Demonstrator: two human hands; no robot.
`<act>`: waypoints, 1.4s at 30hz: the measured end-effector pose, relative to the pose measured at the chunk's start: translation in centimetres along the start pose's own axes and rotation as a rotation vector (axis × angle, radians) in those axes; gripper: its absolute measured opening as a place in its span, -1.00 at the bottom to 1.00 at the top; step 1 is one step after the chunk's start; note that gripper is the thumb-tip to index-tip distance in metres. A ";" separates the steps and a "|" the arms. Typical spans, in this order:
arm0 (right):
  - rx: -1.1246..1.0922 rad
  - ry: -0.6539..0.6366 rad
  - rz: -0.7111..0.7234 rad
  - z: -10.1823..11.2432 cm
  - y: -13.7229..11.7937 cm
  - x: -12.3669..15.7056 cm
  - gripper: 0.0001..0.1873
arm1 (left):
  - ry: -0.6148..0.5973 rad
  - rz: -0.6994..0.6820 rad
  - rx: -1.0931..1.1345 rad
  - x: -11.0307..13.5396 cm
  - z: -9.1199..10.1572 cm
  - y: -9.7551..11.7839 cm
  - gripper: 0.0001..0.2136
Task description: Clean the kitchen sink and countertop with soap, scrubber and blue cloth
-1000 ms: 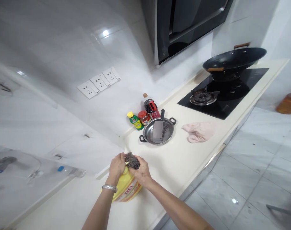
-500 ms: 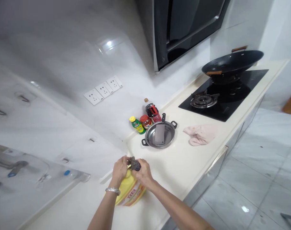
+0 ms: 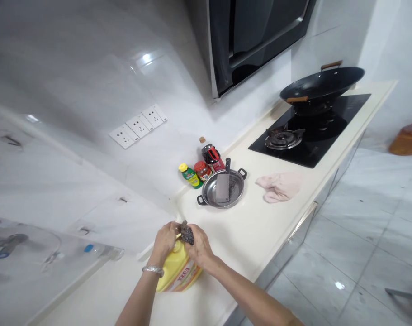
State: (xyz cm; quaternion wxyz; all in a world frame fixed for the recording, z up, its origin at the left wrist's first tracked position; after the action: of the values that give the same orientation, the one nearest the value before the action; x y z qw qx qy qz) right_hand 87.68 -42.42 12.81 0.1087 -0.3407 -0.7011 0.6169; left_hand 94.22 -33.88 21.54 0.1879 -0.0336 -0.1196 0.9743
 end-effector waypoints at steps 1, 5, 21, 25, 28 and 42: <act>0.009 -0.001 -0.003 0.0 0.0 0.1 -0.52 | -0.003 0.012 0.020 -0.1 0.0 0.0 -0.62; 0.033 -0.003 0.024 0.0 0.1 0.5 -0.49 | -0.009 0.074 0.115 -0.3 -0.2 -0.2 -0.59; 0.059 -0.006 0.210 1.2 0.3 1.4 -0.31 | 0.005 0.059 0.199 -0.4 -1.0 -0.6 -0.65; 0.056 -0.021 0.317 1.8 0.0 1.2 -0.31 | 0.008 -0.003 0.174 -0.3 -0.7 -0.3 -0.66; 0.087 -0.022 0.373 2.0 -0.1 1.3 -0.35 | 0.015 -0.031 0.164 -0.3 -0.7 -0.3 -0.67; 0.110 0.010 0.481 1.4 -0.8 1.4 -0.54 | 0.017 0.051 0.187 -0.4 -1.2 -0.4 -0.66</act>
State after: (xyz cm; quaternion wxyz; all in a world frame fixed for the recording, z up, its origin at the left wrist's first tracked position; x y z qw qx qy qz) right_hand 85.56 -42.65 12.86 -0.0195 -0.4945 -0.5643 0.6607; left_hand 94.84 -33.36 20.54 0.1661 -0.0270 -0.0255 0.9854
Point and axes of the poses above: each hand's wrist, its own x-axis away from the middle knuckle, its own z-axis out of the back of the hand, y = z × x, the point moved 6 cm from there along -x, towards the middle knuckle, and after that the axes turned 15 degrees about y, right-handed, at the moved point
